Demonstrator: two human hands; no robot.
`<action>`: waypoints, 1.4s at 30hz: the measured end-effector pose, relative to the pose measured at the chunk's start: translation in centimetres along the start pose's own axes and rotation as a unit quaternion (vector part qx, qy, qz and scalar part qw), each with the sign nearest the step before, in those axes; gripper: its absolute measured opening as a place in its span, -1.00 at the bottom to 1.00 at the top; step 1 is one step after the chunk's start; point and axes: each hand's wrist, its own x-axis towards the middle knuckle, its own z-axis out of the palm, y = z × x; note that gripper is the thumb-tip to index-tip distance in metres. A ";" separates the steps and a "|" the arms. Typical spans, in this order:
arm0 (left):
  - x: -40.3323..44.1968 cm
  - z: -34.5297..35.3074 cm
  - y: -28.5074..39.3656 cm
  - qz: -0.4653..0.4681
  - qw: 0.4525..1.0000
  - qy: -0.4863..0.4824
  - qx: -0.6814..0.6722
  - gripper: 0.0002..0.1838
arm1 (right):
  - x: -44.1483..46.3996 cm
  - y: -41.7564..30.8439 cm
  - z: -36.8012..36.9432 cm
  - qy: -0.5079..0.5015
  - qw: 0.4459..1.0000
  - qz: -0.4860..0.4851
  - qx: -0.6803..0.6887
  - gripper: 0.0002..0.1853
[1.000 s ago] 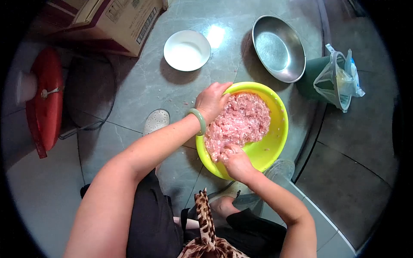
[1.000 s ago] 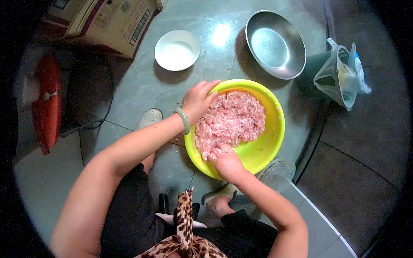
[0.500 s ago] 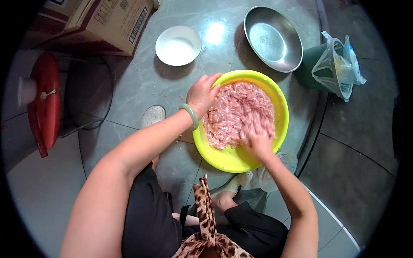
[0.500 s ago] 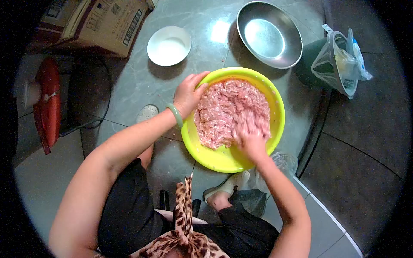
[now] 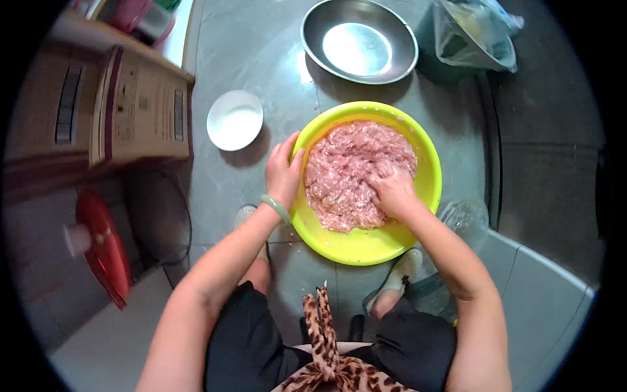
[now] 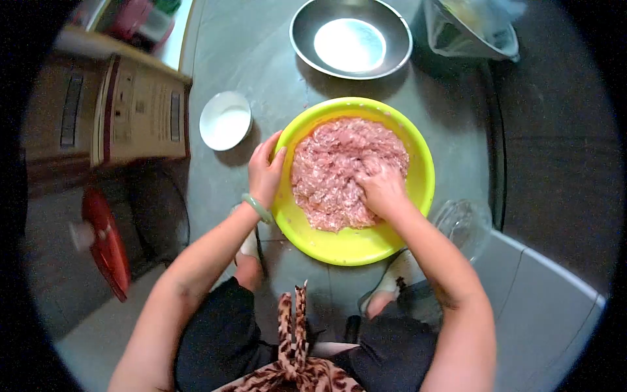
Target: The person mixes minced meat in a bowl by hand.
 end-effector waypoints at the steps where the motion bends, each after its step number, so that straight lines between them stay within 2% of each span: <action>1: 0.1 0.0 -0.2 -0.003 1.000 0.007 -0.001 -0.62 | -0.8 -0.6 0.4 0.055 0.998 0.027 -0.012 -0.52; 2: 0.3 0.1 -0.4 -0.006 1.000 0.018 -0.003 -0.63 | -2.2 -1.7 1.0 0.096 0.995 0.017 -0.027 -0.47; 3: 0.2 0.2 -0.4 -0.004 1.000 0.020 -0.001 -0.63 | -2.0 -3.1 -0.7 -0.049 0.998 0.023 0.013 -0.47; 4: 0.2 0.0 -0.1 0.005 1.000 0.018 -0.001 -0.63 | -1.9 -4.5 -2.3 -0.206 0.976 0.041 0.053 -0.47; 5: 0.1 -0.2 0.1 -0.024 1.000 -0.001 0.002 -0.63 | -1.8 -6.0 -3.9 -0.344 0.934 0.064 0.079 -0.48; 6: 0.1 -0.3 0.4 -0.055 0.998 -0.017 0.004 -0.63 | -1.8 -6.2 -2.1 -0.315 0.939 0.017 0.133 -0.59; 8: 0.2 -0.1 0.3 -0.038 0.999 0.003 -0.009 -0.62 | 0.1 -7.8 -1.4 -0.213 0.957 -0.064 0.185 -0.78; 9: 0.2 -0.1 0.2 -0.034 0.999 0.009 -0.011 -0.62 | 1.0 -8.6 2.0 0.019 0.968 -0.126 0.217 -0.77; 11: 0.1 -0.6 0.4 -0.049 0.998 0.007 -0.023 -0.62 | 3.5 -9.0 -1.6 -0.056 0.969 -0.066 0.232 -0.81; 13: -0.1 -0.5 0.0 -0.022 1.000 -0.003 0.000 -0.62 | 4.9 -4.4 -0.6 0.063 0.952 -0.076 0.290 -0.80; 14: 0.1 -0.3 0.0 0.000 1.000 0.006 0.002 -0.62 | 4.2 -1.7 0.0 0.147 0.981 -0.124 0.021 -0.83; 15: 0.2 -0.6 -0.1 -0.050 0.999 -0.018 -0.005 -0.62 | 2.6 -0.6 -1.3 0.141 0.987 -0.072 -0.021 -0.84; 17: 0.2 -0.7 0.6 -0.053 0.998 -0.012 -0.010 -0.62 | -0.3 -0.6 -2.7 -0.061 0.995 0.077 0.028 -0.75; 20: 0.5 -0.5 0.5 -0.047 0.999 -0.005 -0.008 -0.63 | -2.2 -3.8 -4.8 -0.300 0.952 -0.007 -0.065 -0.45; 21: 0.5 -0.5 0.3 -0.041 0.999 -0.003 -0.005 -0.62 | -1.9 -4.7 -2.4 -0.396 0.918 -0.029 -0.007 -0.49; 22: 0.5 -0.5 0.0 -0.047 0.999 0.005 -0.006 -0.62 | -1.4 -6.8 -4.8 -0.343 0.936 -0.026 0.075 -0.62; 23: 0.5 -0.5 -0.2 -0.040 0.999 -0.001 -0.012 -0.62 | -0.8 -7.9 -2.5 -0.371 0.924 -0.039 0.081 -0.70; 24: 0.7 -0.6 -0.5 -0.032 0.999 -0.012 -0.017 -0.62 | -0.3 -8.7 -1.4 -0.314 0.938 -0.064 0.129 -0.74; 28: 0.9 -1.2 0.0 -0.022 0.999 -0.019 0.027 -0.62 | 4.5 -9.2 -2.2 -0.261 0.957 -0.103 0.078 -0.77; 30: 1.0 -0.9 -0.1 -0.003 1.000 -0.009 0.004 -0.62 | 4.5 -7.0 -4.7 -0.190 0.980 -0.008 0.053 -0.63; 32: 1.0 -0.6 -0.6 -0.016 1.000 -0.015 -0.004 -0.62 | 2.3 -2.9 -1.0 -0.091 0.992 0.059 0.068 -0.54; 33: 1.0 -0.5 -0.6 -0.015 1.000 -0.012 -0.008 -0.62 | 0.6 -2.0 -1.8 -0.043 0.993 0.050 0.095 -0.52; 34: 1.1 -0.5 -0.6 -0.011 1.000 -0.008 -0.009 -0.62 | -0.1 -2.5 -2.6 -0.045 0.994 0.049 0.091 -0.52; 35: 1.1 -0.5 -0.6 -0.008 1.000 -0.006 -0.008 -0.63 | -0.7 -3.0 -3.3 -0.183 0.983 0.019 0.006 -0.54; 36: 1.1 -0.8 -0.4 -0.009 1.000 -0.005 -0.011 -0.63 | -1.2 -3.8 -4.0 -0.317 0.945 -0.010 -0.081 -0.55; 38: 1.0 -0.8 -0.3 -0.024 1.000 -0.006 -0.018 -0.62 | -0.7 -6.7 -4.1 -0.397 0.918 -0.006 0.010 -0.55; 40: 1.0 -0.8 -0.9 -0.014 1.000 0.006 -0.015 -0.62 | 0.7 -8.5 -2.2 -0.345 0.923 -0.076 0.152 -0.62; 42: 1.4 -0.5 -1.0 0.002 1.000 0.012 -0.010 -0.61 | 3.8 -10.7 -1.9 -0.312 0.936 -0.042 0.155 -0.72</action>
